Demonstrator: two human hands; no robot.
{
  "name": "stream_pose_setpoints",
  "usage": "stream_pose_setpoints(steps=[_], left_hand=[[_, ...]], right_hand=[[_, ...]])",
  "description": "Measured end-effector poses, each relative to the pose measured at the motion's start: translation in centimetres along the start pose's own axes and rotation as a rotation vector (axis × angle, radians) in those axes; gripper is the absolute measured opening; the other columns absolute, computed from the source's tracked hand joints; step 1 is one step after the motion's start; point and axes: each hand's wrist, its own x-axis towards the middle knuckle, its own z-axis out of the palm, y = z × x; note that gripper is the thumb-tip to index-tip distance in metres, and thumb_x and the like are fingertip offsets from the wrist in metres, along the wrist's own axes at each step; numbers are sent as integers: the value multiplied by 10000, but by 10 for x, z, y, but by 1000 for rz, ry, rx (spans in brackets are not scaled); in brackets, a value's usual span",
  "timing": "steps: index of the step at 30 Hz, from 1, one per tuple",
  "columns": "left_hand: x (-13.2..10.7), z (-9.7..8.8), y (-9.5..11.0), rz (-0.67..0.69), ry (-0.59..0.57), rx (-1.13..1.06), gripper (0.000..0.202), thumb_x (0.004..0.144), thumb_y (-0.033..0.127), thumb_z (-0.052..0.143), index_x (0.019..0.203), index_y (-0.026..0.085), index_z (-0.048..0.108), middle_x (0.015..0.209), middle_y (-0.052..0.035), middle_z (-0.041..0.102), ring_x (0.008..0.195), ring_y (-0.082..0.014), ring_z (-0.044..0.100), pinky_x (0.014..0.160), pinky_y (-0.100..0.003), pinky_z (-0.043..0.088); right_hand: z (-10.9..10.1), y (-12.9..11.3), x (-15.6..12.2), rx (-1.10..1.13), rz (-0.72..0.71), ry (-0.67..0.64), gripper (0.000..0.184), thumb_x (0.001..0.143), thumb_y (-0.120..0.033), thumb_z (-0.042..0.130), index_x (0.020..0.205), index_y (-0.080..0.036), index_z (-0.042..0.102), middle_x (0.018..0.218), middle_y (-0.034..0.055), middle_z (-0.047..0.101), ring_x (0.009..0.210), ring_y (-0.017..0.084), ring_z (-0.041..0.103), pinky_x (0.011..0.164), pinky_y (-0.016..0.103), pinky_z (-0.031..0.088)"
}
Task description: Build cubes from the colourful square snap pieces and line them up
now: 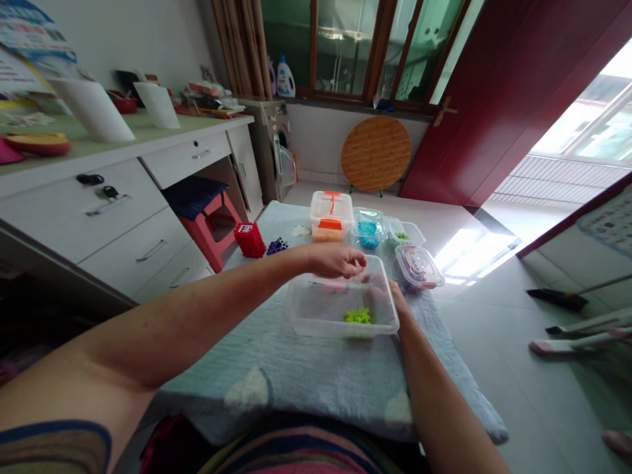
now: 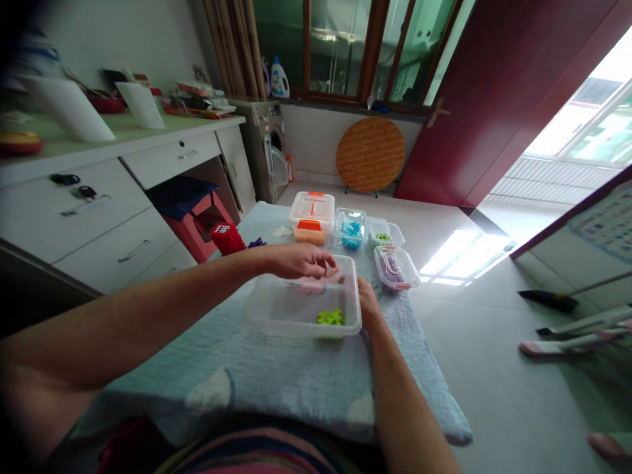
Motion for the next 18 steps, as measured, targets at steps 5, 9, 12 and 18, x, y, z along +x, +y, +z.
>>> stream_pose_setpoints(steps=[5,9,12,18], left_hand=[[-42,-48,-37,-19,517,-77,353,869,248,450,1169,145,605,1022,-84,682,902,-170,624,840,-297,473],[-56,-47,-89,-227,546,193,409,794,201,531,1195,158,599,1197,-105,659,1066,-205,610,930,-302,448],[-50,-31,-116,-359,396,451,536,724,209,627,1257,181,577,1296,-123,616,1198,-264,542,1039,-380,377],[-23,-13,-131,-439,212,569,501,653,272,715,1140,184,638,1262,-153,612,1330,-371,370,1118,-616,134]], right_hand=[[0,1,-1,-7,53,19,206,602,-334,646,751,-191,646,690,15,658,598,174,576,554,288,485],[-3,6,3,-95,67,56,245,605,-327,644,798,-180,675,726,30,675,643,192,593,574,293,491],[-7,13,6,-141,40,21,265,632,-335,652,843,-179,693,796,48,704,682,206,611,603,303,500],[-15,28,10,-164,13,-23,309,696,-399,654,903,-177,713,845,71,713,679,227,620,574,325,493]])
